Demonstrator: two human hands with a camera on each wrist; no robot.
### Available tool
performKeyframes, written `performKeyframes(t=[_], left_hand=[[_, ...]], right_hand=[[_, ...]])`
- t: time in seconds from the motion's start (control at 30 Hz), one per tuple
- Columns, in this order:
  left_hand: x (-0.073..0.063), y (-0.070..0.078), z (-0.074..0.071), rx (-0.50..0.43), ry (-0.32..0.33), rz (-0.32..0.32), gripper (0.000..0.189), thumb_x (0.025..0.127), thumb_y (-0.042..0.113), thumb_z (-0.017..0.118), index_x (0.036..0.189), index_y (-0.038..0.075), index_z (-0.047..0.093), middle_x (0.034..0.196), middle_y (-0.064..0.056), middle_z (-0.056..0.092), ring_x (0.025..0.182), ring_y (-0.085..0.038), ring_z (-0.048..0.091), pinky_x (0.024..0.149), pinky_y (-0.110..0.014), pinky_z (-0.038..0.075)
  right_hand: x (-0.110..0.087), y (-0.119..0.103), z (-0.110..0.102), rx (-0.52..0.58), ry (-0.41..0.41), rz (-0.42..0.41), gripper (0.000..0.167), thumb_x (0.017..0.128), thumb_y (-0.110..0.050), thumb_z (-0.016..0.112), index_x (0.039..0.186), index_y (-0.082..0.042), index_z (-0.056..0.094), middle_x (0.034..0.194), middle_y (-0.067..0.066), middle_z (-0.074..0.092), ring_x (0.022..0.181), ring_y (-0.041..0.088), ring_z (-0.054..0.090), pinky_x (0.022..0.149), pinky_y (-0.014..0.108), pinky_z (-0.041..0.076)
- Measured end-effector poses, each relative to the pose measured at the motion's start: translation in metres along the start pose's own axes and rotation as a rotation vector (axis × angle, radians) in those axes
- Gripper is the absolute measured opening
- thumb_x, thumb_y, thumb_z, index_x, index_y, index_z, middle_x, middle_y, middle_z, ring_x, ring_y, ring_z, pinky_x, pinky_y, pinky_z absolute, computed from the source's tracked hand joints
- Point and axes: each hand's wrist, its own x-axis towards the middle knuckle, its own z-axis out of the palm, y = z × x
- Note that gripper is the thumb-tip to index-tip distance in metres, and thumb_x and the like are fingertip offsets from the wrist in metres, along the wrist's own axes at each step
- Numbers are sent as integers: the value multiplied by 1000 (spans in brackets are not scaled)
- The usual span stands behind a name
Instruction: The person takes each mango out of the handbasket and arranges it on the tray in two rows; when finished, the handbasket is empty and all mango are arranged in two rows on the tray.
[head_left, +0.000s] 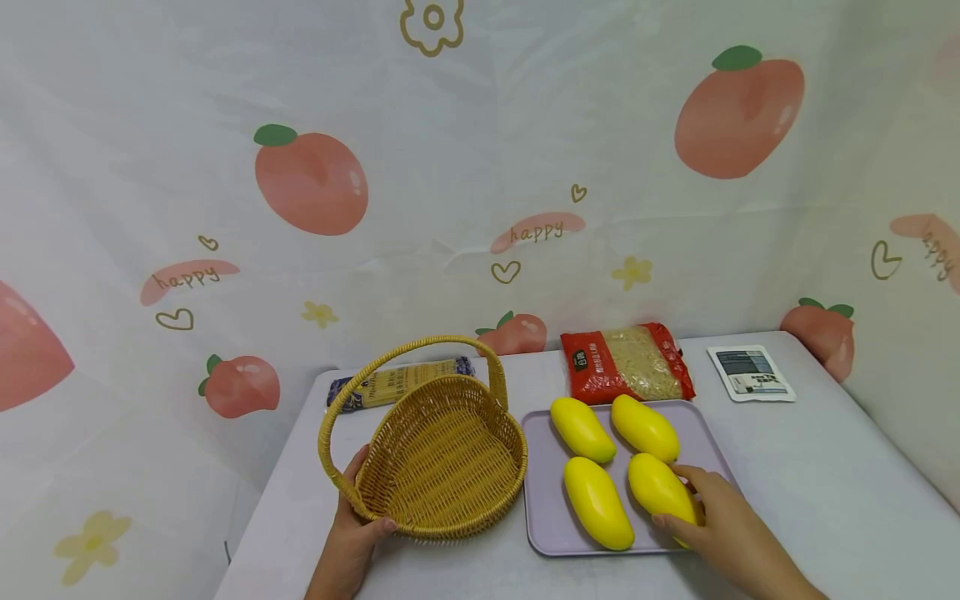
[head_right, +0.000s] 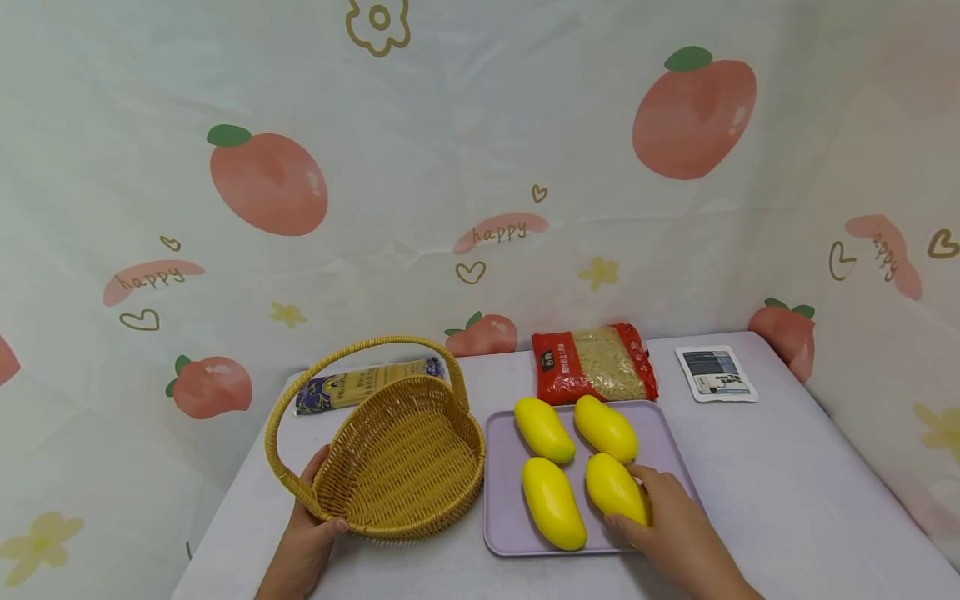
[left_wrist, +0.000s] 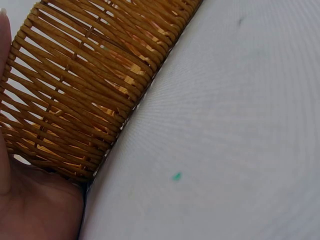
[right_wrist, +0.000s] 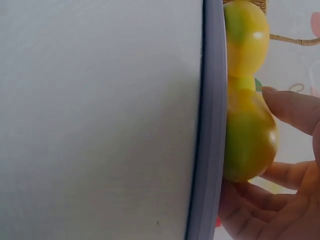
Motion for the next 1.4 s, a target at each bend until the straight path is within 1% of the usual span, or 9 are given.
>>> performKeyframes(t=[0.13, 0.3, 0.4, 0.63, 0.8, 0.97, 1.2, 1.4], left_hand=[[0, 1, 1, 0, 1, -5, 112, 93, -8, 83, 174, 35, 19, 175, -5, 11, 149, -19, 36, 109, -24, 48], [0, 2, 2, 3, 3, 6, 112, 93, -7, 84, 175, 33, 19, 175, -5, 12, 149, -20, 36, 109, -23, 47], [-1, 2, 2, 4, 4, 9, 111, 93, -6, 84, 174, 33, 20, 174, -5, 12, 149, -21, 35, 109, -23, 47], [-1, 2, 2, -3, 1, 8, 111, 93, -6, 83, 174, 33, 19, 175, -4, 11, 151, -23, 32, 110, -22, 46], [0, 3, 2, 6, 6, 0, 110, 93, -6, 84, 174, 34, 21, 175, -4, 12, 151, -24, 31, 109, -22, 47], [-1, 2, 2, -2, -1, 2, 111, 93, -6, 83, 174, 33, 20, 174, -5, 12, 152, -25, 31, 109, -23, 47], [-1, 1, 1, 2, 5, 2, 111, 93, -6, 84, 174, 33, 19, 174, -5, 11, 150, -23, 34, 109, -22, 46], [0, 3, 1, 1, -4, 8, 110, 94, -4, 84, 174, 32, 19, 175, -6, 12, 150, -22, 34, 109, -24, 47]], right_hand=[[-3, -1, -2, -2, -19, 32, 92, 85, -54, 91, 141, 11, 57, 118, 10, 69, 95, 23, 61, 90, 56, 62], [-5, -2, -5, -3, -46, 70, 94, 86, -56, 89, 141, 13, 56, 112, 8, 70, 94, 24, 63, 87, 54, 63], [-6, -2, -5, -13, -52, 72, 93, 87, -56, 89, 141, 13, 56, 111, 8, 70, 93, 24, 64, 86, 54, 63], [-6, -1, -8, -13, -48, 59, 84, 89, -48, 90, 140, 12, 59, 113, 8, 71, 95, 24, 64, 86, 53, 63], [-6, -1, -10, -18, -46, 38, 82, 90, -46, 89, 141, 11, 60, 116, 9, 70, 96, 24, 64, 87, 53, 63], [-7, 0, -10, -23, -56, 32, 82, 90, -46, 89, 141, 10, 60, 119, 10, 70, 96, 24, 64, 87, 54, 63], [-7, 2, -10, -21, -66, 23, 83, 90, -48, 88, 143, 9, 59, 119, 10, 70, 96, 24, 63, 87, 56, 63], [-6, 4, -14, -28, -58, 30, 87, 89, -52, 87, 144, 9, 58, 121, 16, 70, 97, 26, 65, 85, 57, 63]])
